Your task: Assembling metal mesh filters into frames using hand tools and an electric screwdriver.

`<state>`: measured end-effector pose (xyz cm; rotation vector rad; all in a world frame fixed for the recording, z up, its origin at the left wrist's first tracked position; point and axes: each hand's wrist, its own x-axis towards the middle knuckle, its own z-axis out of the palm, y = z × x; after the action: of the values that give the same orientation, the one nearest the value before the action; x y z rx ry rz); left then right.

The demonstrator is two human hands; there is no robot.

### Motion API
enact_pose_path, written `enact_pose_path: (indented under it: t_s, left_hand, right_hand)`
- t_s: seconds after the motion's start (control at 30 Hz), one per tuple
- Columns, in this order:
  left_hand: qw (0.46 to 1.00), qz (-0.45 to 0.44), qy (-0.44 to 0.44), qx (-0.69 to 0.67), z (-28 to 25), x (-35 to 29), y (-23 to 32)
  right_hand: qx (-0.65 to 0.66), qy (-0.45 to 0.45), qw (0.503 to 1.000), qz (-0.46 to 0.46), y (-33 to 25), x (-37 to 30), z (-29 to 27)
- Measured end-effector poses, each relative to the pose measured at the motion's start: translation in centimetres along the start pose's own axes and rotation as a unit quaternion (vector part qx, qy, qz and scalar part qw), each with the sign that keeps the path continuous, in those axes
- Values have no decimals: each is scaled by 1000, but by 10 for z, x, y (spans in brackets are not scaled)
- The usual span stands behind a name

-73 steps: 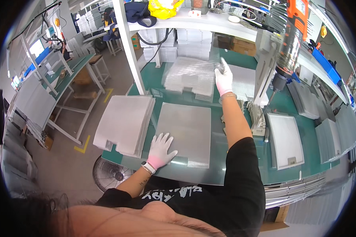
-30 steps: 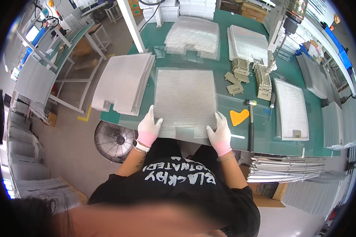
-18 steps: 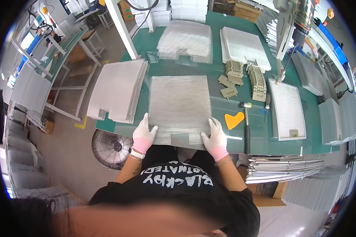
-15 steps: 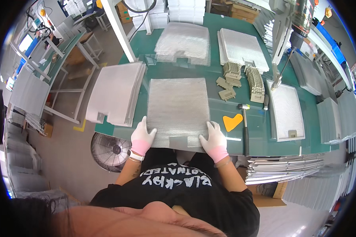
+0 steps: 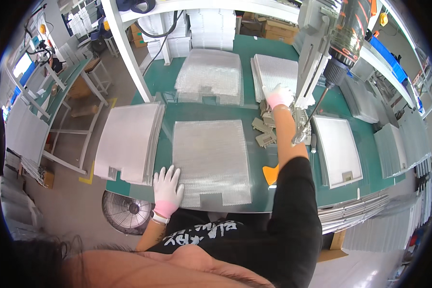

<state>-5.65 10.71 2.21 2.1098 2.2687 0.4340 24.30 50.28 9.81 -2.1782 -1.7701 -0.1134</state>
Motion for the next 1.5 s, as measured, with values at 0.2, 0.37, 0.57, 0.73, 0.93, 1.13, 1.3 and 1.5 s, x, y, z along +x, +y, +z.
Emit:
enact_pose_path:
  t_s: [0.2,0.37,0.57,0.73,0.93,1.13,1.3,1.5]
  left_hand:
    - [1000,0,9,-21,-2,-3,1]
    - [1000,-16,3,-20,-6,-5,3]
    - [1000,-13,8,-14,-4,-6,0]
    - [1000,-1,19,-11,3,-5,-4]
    - [998,48,39,-27,9,12,4]
    - [1000,-1,26,-8,18,-8,-12]
    - [996,15,-77,-44,-18,24,-13]
    - [925,76,161,-337,-48,9,33]
  right_hand:
    - [2,-137,989,61,2,55,34]
    - [131,-77,987,58,4,59,-19]
    - [155,-103,982,28,28,63,7]
    - [79,-171,982,-20,51,70,37]
    - [141,-112,983,26,143,114,54]
    - [641,121,757,-39,69,41,17]
    - [508,191,812,-214,81,-29,-31]
    - [445,109,813,-358,38,-250,-101]
